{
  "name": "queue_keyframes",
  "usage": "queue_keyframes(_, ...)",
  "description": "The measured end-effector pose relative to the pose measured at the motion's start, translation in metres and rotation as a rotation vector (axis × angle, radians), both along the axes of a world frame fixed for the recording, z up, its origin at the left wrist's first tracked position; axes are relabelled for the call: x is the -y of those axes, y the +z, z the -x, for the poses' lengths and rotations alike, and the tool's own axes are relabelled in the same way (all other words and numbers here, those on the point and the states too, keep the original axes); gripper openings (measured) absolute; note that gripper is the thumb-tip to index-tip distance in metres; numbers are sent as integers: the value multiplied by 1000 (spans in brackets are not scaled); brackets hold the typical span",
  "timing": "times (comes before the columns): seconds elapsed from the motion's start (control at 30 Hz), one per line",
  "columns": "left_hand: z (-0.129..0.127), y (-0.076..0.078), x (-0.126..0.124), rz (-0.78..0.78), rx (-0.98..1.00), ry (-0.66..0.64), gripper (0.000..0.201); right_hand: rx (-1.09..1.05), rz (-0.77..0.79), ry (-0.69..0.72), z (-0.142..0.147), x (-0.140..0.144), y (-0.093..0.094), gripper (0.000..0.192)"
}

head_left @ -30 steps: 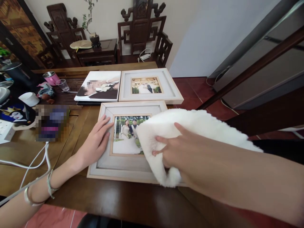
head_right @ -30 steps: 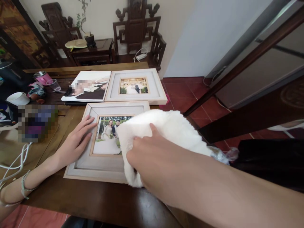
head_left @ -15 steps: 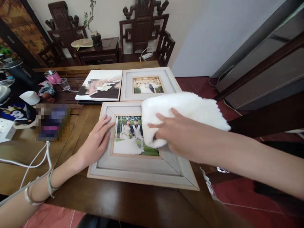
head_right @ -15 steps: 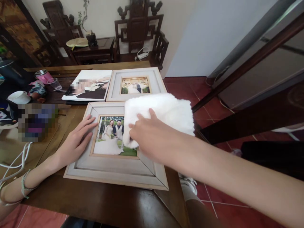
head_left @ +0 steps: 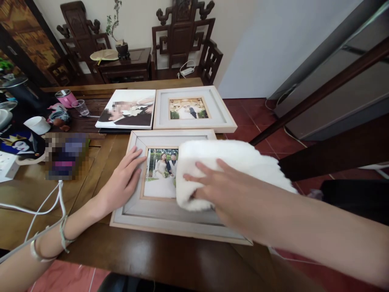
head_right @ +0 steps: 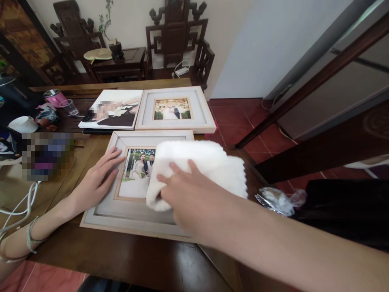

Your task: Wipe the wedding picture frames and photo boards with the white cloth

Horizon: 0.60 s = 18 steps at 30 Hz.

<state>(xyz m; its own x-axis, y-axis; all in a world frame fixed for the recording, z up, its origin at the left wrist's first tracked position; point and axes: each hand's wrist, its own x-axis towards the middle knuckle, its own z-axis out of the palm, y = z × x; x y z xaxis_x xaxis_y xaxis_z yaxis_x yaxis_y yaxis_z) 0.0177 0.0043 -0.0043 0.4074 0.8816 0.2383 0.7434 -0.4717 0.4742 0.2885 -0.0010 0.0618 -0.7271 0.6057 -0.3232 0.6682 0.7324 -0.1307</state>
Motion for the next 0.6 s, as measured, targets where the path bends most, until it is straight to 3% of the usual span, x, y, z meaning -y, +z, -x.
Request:
queue_keyframes(0.17, 1, 0, 0, 14, 5, -3, 39, 2, -283, -45, 0, -35, -15, 52)
queue_keyframes(0.3, -1, 2, 1, 15, 26, 37, 42, -77, -430, 49, 14, -43, -22, 54)
queue_keyframes(0.47, -2, 0, 1, -5, 157, 146, 53, -143, -469, 207, 60, -47, -13, 45)
queue_keyframes(0.6, 0, -3, -1, -71, 218, 158, 55, -80, -401, 208, 86, -57, -14, 39)
